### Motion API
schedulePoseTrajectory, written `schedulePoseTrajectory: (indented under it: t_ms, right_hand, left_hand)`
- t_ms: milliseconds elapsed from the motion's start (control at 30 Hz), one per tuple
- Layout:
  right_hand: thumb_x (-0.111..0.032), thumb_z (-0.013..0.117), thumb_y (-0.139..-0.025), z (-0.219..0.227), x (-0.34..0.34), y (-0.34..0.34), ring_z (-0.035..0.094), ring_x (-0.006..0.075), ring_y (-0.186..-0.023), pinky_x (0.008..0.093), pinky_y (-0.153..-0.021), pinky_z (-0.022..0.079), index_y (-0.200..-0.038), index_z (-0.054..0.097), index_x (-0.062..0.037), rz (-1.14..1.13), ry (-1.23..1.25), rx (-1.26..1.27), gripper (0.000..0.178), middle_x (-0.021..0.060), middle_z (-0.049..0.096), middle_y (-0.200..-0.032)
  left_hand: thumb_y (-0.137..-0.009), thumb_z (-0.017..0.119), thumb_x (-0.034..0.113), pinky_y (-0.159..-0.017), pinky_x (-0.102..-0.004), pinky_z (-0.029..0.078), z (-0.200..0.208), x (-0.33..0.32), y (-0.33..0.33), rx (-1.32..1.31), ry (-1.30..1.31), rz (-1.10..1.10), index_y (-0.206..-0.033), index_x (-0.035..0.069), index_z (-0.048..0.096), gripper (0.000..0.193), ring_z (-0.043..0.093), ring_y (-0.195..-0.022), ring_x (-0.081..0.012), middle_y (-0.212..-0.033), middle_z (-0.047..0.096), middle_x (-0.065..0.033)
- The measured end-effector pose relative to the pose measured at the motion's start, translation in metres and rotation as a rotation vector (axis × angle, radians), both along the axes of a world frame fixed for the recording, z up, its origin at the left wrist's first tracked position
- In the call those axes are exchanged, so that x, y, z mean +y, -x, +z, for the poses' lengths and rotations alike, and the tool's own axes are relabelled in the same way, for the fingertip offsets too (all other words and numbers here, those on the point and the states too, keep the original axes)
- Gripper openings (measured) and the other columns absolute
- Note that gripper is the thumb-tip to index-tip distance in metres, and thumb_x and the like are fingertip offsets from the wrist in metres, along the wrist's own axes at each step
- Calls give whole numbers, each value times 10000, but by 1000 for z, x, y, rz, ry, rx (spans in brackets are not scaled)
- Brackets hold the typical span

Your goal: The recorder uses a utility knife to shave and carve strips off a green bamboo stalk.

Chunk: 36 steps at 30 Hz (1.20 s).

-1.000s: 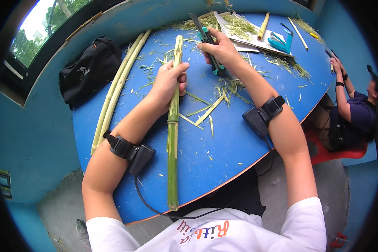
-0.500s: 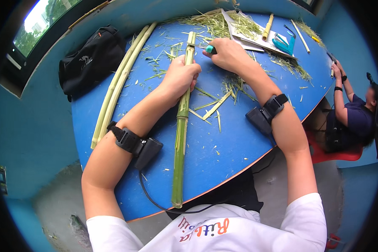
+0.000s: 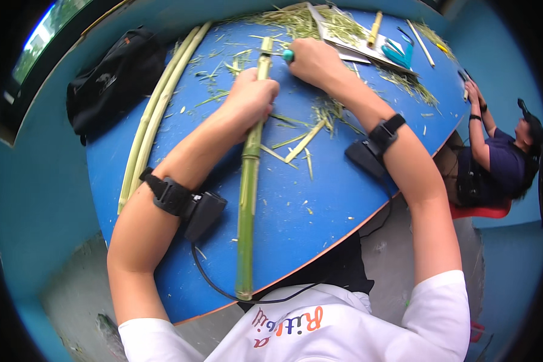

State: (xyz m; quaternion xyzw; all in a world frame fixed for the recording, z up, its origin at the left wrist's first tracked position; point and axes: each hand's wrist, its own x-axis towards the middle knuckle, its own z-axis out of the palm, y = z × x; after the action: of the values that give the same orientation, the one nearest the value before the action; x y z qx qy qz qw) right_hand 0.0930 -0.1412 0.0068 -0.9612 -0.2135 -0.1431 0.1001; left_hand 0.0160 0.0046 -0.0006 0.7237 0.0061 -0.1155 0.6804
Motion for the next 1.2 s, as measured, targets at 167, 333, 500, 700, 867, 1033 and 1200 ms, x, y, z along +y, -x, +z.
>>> schedulePoseTrajectory:
  t_ms: [167, 333, 500, 700, 867, 1033, 1200]
  right_hand:
    - [-138, 550, -670, -6, -6, -10, 605, 367, -754, 446, -712, 477, -764, 628, -24, -30, -63, -57, 167, 205, 617, -750]
    - [-222, 532, -750, -2, -28, -27, 605, 374, -778, 448, -711, 476, -795, 633, -11, -218, -160, -152, 238, 228, 615, -773]
    - [-276, 539, -792, 7, -11, 3, 604, 353, -794, 428, -708, 471, -825, 622, -9, -72, -120, -15, 281, 208, 619, -809]
    - [-317, 560, -805, 6, 0, 13, 596, 343, -801, 411, -708, 461, -814, 620, 0, 85, -60, 223, 323, 207, 615, -816]
    - [-195, 559, -744, -9, -2, 5, 605, 355, -773, 421, -686, 478, -800, 630, -12, -1, -24, 30, 204, 217, 615, -791]
    - [-151, 548, -703, -11, 4, 4, 617, 342, -756, 427, -672, 490, -783, 630, -8, 4, -54, 20, 183, 203, 624, -784]
    - [-150, 549, -702, -7, 13, 5, 619, 329, -772, 421, -681, 489, -792, 633, -8, -36, -89, 1, 188, 192, 628, -792]
  left_hand:
    - [-730, 492, 35, -350, -232, 293, 0, 6, -1, -1, 42, -45, -745, 78, 405, 98, 370, -395, -81, -545, 402, 6]
    - [-734, 505, 30, -329, -225, 285, -1, 3, 8, -4, 34, -33, -754, 83, 411, 110, 374, -374, -78, -543, 406, 11]
    - [-745, 495, 3, -332, -209, 255, 2, 10, 4, 97, 224, -41, -762, 106, 371, 163, 360, -375, -61, -548, 368, 26]
    - [-739, 503, -1, -340, -217, 254, 3, 16, 6, 94, 269, -26, -765, 93, 372, 163, 358, -382, -63, -557, 376, 20]
    - [-740, 495, 0, -346, -217, 262, 6, 8, 8, 119, 193, -16, -762, 93, 375, 154, 356, -391, -59, -564, 381, 22]
    - [-757, 474, 6, -351, -207, 256, 10, 12, 6, 128, 149, -3, -757, 106, 377, 140, 353, -404, -47, -565, 365, 33]
    - [-770, 465, 15, -352, -201, 247, 17, 13, 13, 128, 109, 45, -769, 113, 375, 133, 336, -386, -44, -540, 344, 43]
